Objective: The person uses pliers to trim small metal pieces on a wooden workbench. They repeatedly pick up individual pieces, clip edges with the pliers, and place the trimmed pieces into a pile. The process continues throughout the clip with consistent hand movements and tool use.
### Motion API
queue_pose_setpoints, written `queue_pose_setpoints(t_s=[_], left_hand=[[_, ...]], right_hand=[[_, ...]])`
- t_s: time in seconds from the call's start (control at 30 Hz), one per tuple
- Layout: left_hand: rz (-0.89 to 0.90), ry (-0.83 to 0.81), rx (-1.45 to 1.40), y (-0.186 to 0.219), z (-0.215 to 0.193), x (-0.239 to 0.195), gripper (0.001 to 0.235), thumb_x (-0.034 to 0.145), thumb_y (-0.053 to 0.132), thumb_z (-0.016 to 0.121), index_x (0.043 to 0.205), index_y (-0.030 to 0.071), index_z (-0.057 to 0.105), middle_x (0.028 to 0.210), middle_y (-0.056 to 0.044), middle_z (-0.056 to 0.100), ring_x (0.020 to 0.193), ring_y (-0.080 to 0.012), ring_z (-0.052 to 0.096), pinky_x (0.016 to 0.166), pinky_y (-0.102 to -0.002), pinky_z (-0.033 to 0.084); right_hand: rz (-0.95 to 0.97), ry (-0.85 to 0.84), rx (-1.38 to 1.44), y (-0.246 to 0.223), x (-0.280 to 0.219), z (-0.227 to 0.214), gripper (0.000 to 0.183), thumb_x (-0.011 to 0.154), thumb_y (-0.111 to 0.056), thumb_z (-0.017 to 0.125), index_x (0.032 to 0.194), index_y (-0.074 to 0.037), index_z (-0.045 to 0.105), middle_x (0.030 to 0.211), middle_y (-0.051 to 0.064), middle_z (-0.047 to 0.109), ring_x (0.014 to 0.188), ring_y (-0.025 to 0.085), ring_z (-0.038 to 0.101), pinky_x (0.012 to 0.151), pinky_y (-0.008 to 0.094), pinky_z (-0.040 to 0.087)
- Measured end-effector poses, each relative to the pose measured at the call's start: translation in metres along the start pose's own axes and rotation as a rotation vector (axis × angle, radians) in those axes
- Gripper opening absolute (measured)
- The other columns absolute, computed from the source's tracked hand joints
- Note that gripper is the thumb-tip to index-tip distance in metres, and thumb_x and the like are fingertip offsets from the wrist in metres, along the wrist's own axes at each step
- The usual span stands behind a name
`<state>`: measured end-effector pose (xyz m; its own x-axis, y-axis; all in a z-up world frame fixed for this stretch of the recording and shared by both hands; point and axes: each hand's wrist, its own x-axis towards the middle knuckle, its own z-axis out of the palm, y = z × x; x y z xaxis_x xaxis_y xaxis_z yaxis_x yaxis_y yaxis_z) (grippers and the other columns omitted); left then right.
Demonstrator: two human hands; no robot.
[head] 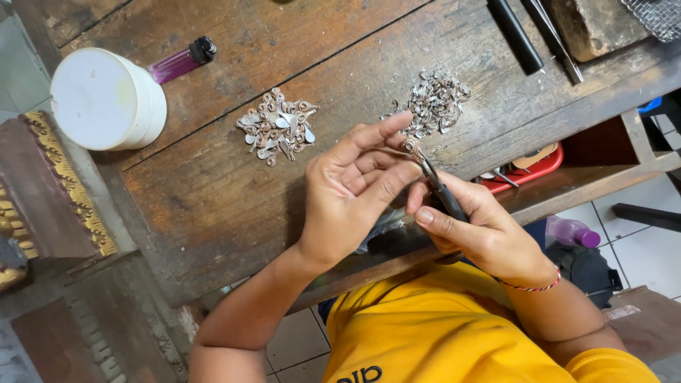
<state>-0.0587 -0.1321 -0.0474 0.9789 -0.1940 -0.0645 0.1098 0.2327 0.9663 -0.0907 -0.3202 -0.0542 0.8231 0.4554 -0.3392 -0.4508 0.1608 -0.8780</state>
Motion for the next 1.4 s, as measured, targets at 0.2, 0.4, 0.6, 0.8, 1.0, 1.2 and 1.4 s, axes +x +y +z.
queue_pose_setpoints(t_s=[0.2, 0.4, 0.6, 0.8, 1.0, 1.2, 1.4], left_hand=[[0.149, 0.027, 0.072, -0.001, 0.004, -0.005, 0.029, 0.091, -0.008, 0.077, 0.117, 0.0, 0.068, 0.115, -0.012, 0.067, 0.096, -0.0202, 0.077, 0.093, -0.026, 0.067], [0.053, 0.01, -0.082, -0.008, 0.0, -0.003, 0.027, 0.089, -0.006, 0.079, 0.114, -0.001, 0.071, 0.107, -0.014, 0.075, 0.093, -0.0147, 0.075, 0.091, -0.024, 0.066], [0.019, 0.007, -0.202, -0.009, 0.0, 0.0, 0.023, 0.087, -0.006, 0.079, 0.109, -0.002, 0.072, 0.105, -0.016, 0.076, 0.079, -0.0153, 0.074, 0.082, -0.028, 0.068], [-0.038, 0.006, -0.149, -0.008, -0.004, 0.004, 0.023, 0.085, -0.002, 0.081, 0.106, 0.0, 0.072, 0.11, -0.017, 0.077, 0.09, -0.016, 0.077, 0.088, -0.027, 0.067], [-0.049, -0.001, -0.144, -0.006, -0.005, 0.003, 0.022, 0.084, -0.001, 0.083, 0.104, 0.001, 0.074, 0.096, -0.012, 0.078, 0.079, -0.0118, 0.074, 0.082, -0.023, 0.066], [-0.051, 0.0, -0.145, -0.01, -0.005, 0.005, 0.021, 0.083, -0.001, 0.082, 0.101, 0.002, 0.073, 0.105, -0.015, 0.078, 0.087, -0.0152, 0.077, 0.085, -0.026, 0.067], [-0.065, -0.088, -0.189, -0.001, -0.007, 0.004, 0.025, 0.09, 0.0, 0.078, 0.113, 0.0, 0.069, 0.117, -0.016, 0.076, 0.089, -0.0151, 0.076, 0.09, -0.027, 0.066]], right_hand=[[0.014, -0.003, -0.073, 0.0, -0.004, -0.007, 0.019, 0.098, -0.022, 0.063, 0.105, -0.004, 0.062, 0.069, -0.002, 0.04, 0.054, 0.007, 0.031, 0.046, 0.022, 0.024], [-0.013, -0.022, -0.09, 0.002, -0.002, -0.006, 0.019, 0.099, -0.019, 0.061, 0.11, -0.003, 0.063, 0.077, -0.001, 0.046, 0.057, 0.008, 0.036, 0.051, 0.022, 0.03], [-0.058, 0.005, -0.189, 0.003, -0.002, -0.003, 0.018, 0.1, -0.023, 0.06, 0.106, -0.006, 0.062, 0.075, -0.001, 0.046, 0.055, 0.008, 0.037, 0.048, 0.022, 0.033], [-0.027, -0.033, 0.025, 0.005, 0.0, 0.003, 0.017, 0.1, -0.019, 0.061, 0.105, -0.003, 0.059, 0.07, -0.001, 0.04, 0.056, 0.008, 0.032, 0.05, 0.023, 0.027], [0.04, -0.008, -0.037, 0.005, 0.001, -0.004, 0.016, 0.098, -0.019, 0.064, 0.107, -0.005, 0.064, 0.075, -0.002, 0.043, 0.059, 0.007, 0.034, 0.052, 0.02, 0.028], [-0.044, -0.007, -0.066, 0.003, 0.001, 0.002, 0.017, 0.098, -0.023, 0.063, 0.102, -0.006, 0.061, 0.068, -0.003, 0.042, 0.055, 0.007, 0.034, 0.05, 0.022, 0.027], [-0.007, -0.014, 0.122, 0.006, -0.001, -0.004, 0.015, 0.097, -0.013, 0.064, 0.106, -0.001, 0.061, 0.067, -0.002, 0.039, 0.054, 0.009, 0.03, 0.048, 0.024, 0.022]])
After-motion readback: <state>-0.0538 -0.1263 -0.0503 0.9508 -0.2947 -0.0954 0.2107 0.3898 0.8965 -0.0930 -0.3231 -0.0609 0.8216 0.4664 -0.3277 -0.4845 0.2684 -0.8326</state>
